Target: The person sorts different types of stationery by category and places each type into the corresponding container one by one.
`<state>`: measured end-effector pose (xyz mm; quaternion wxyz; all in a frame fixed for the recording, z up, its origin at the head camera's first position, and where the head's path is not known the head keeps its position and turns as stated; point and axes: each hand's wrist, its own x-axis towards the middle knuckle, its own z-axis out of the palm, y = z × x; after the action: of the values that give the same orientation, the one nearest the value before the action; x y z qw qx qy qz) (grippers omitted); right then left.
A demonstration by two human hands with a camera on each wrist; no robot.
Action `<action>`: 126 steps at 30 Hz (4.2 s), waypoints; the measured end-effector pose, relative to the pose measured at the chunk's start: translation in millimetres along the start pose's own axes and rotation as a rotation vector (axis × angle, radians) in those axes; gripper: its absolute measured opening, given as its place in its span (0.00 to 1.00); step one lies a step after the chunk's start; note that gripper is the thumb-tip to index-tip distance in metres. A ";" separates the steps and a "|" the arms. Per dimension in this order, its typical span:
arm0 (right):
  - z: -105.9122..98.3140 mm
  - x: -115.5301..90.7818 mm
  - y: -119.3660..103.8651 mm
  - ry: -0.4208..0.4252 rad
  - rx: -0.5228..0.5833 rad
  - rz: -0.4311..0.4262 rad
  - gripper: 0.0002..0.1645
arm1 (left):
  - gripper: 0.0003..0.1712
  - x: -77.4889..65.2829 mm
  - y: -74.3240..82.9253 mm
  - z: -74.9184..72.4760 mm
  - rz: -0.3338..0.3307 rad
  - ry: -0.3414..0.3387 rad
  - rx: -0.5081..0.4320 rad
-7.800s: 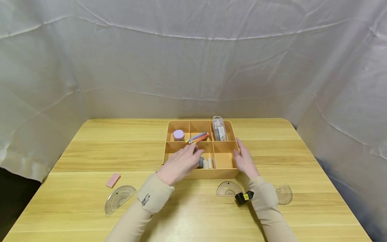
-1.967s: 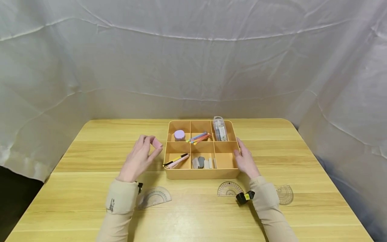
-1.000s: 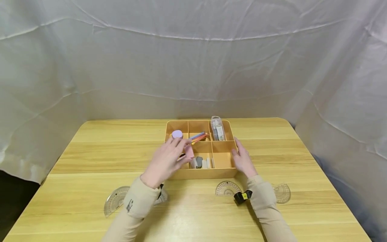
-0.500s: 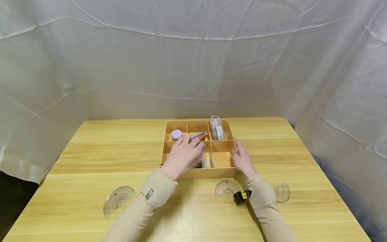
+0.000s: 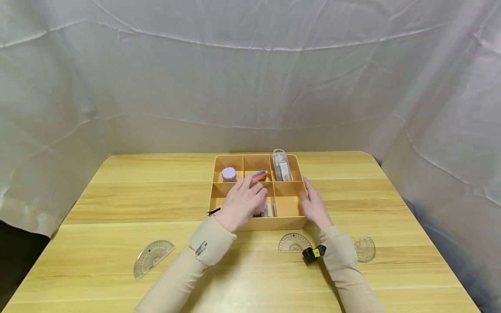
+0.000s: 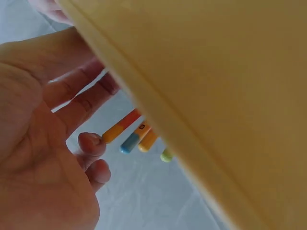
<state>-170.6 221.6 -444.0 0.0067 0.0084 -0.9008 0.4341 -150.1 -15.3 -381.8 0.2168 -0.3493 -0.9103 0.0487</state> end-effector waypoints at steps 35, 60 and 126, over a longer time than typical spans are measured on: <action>-3.7 -3.7 -3.1 -0.003 -0.010 -0.002 0.34 | 0.39 -59.2 -57.4 25.4 -0.744 -0.285 -0.894; -2.4 -1.0 -0.2 -0.010 -0.007 -0.012 0.34 | 0.30 -66.4 -73.5 18.1 -0.678 -0.211 -0.839; -58.2 -67.5 18.0 -0.356 -0.159 -0.192 0.31 | 0.30 -66.6 -68.0 20.0 -0.676 -0.197 -0.843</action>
<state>-103.3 278.9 -423.1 -0.1106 0.1702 -0.9143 0.3506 -156.3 -108.9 -407.4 -0.0246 -0.0879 -0.9285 -0.3599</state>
